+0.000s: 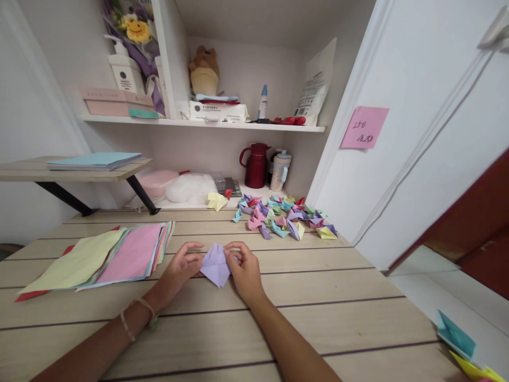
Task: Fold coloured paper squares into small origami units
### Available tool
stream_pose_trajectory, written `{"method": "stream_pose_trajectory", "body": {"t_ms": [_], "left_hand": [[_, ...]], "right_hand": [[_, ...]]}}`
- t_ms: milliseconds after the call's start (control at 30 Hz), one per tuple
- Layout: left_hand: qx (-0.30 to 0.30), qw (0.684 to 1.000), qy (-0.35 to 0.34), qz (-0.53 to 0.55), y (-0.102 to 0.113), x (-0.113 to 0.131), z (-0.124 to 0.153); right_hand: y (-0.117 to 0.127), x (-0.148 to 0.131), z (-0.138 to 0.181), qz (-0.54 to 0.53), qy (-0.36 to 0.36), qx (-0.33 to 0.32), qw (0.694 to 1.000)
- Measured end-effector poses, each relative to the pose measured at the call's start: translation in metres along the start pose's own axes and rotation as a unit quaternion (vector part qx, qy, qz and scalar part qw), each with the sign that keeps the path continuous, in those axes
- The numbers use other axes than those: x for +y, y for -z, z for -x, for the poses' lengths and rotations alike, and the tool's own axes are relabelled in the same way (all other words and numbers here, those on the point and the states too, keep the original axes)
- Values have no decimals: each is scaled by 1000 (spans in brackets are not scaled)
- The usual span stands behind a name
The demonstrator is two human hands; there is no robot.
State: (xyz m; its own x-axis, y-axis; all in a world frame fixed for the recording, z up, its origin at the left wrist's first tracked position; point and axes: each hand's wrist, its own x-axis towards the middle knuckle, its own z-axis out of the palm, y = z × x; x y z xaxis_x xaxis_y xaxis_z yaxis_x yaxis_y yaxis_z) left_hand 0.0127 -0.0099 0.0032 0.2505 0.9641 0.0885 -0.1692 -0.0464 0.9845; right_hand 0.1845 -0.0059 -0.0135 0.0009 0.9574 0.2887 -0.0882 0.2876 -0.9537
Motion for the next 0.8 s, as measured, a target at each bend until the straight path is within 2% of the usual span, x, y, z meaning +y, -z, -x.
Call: {"method": "stream_pose_trajectory", "body": {"t_ms": [67,167,300,367,533,600,700,800], "left_hand": [[-3,1000,-2,-5,-2,-1,0],[27,1000,-6,-5,-2,-1,0],[51,999,-17,-1,-1,3,-1],[48,999,-24,-4,0,4,-1],[23,998,-38,-46,3,1,-1],[15,998,-31,-61,3,0,0],[11,998,-11,-58,3,2,0],[42,998,-12,-37,5,0,-2]], "right_hand": [[0,-1,1,7,0,1,1000],[-1,0,2,8,-9,-17,1000],[-1,1,1,9,-43,-108,993],[1,1,0,14,-44,-133,990],[7,-3,-3,71,33,-37,996],[9,-5,-3,68,40,-15,997],[9,-8,-2,7,26,-24,999],[7,-10,-1,-81,7,-53,995]]}}
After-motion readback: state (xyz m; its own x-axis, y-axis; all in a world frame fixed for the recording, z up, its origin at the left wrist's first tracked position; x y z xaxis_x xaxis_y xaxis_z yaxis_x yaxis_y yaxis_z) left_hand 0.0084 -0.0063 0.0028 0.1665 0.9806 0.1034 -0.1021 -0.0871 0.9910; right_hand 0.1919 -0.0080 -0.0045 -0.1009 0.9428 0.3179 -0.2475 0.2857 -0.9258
